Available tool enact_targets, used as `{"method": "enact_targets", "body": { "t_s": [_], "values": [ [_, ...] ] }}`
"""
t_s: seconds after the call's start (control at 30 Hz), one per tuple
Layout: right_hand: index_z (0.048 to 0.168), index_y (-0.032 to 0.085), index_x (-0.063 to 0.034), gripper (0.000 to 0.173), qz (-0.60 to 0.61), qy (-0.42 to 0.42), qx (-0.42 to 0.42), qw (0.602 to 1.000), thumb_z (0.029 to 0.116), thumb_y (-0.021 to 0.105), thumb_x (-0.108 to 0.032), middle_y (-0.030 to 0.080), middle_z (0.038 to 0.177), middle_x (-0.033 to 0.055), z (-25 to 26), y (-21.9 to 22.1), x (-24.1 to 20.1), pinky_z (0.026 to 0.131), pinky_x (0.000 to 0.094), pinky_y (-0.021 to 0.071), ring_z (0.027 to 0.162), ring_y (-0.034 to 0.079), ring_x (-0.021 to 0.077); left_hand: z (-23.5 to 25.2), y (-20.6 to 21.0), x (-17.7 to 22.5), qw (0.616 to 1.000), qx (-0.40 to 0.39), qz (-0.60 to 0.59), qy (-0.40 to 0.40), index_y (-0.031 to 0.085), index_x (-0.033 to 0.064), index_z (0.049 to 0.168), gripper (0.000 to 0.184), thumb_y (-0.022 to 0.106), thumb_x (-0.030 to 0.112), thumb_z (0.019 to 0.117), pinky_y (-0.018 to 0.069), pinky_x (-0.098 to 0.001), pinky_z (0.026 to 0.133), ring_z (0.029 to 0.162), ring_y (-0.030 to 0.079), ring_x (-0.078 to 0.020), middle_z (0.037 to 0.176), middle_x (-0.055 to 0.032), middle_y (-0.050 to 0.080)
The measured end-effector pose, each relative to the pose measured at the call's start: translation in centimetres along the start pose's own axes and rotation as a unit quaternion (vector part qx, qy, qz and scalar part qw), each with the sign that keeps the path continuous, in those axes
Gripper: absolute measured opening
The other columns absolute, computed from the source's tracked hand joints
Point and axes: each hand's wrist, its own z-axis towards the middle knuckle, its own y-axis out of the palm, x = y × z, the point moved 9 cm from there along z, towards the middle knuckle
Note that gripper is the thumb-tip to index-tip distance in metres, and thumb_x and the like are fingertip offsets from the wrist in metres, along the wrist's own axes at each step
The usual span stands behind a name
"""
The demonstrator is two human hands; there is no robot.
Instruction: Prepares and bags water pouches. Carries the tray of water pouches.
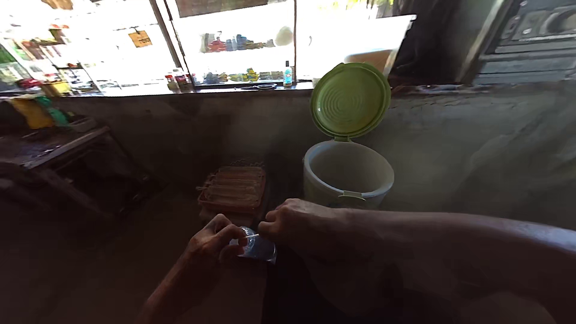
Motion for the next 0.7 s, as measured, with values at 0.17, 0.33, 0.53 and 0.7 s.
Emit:
{"method": "enact_targets", "body": {
  "t_s": [0.17,0.33,0.53,0.7],
  "values": [
    [0.093,0.069,-0.0067,0.021,-0.163,-0.095,0.208,0.96,0.1033,0.052,-0.012,0.063,0.073,0.0079,-1.4,-6.1,-2.9,0.06,0.0334,0.0545,0.068,0.065,0.0225,2.5,-5.2,6.1,0.996,-0.021,0.0,0.083,0.067,0.0062,0.099,0.014,0.058,0.016,0.1018,0.0495,-0.0132,0.071,0.078,0.059,-0.005,0.087,-0.0039,0.062],
    [0.092,0.072,-0.004,0.019,-0.185,-0.016,0.377,0.907,0.0997,0.056,-0.013,0.07,0.083,0.0068,-0.8,-15.2,0.0,0.065,0.0267,0.0544,0.073,0.066,0.0104,11.1,-11.3,8.1,0.993,-0.031,-0.116,0.0,0.071,0.0031,0.099,0.009,0.062,0.007,0.0994,0.0503,-0.0117,0.062,0.068,0.059,0.0037,0.081,0.0033,0.067],
    [0.118,0.063,-0.0095,0.018,0.403,0.164,0.385,0.814,0.1079,0.05,-0.015,0.065,0.095,-0.0004,12.5,-6.6,6.8,0.068,0.0218,0.054,0.076,0.06,0.0049,12.9,-17.3,-4.8,0.944,0.172,-0.177,-0.221,0.066,0.0053,0.097,0.014,0.056,0.013,0.1036,0.043,-0.0192,0.055,0.058,0.049,-0.0025,0.071,0.0051,0.055],
    [0.101,0.062,-0.0065,0.026,0.631,0.123,0.323,0.695,0.1111,0.044,-0.022,0.06,0.071,-0.0014,19.3,1.5,6.6,0.052,0.0211,0.0507,0.053,0.053,0.0048,5.0,-16.2,-8.3,0.927,0.248,-0.113,-0.258,0.066,0.0076,0.096,0.009,0.061,0.012,0.1018,0.0453,-0.0185,0.055,0.06,0.053,-0.0032,0.074,0.0023,0.061]
  ]
}}
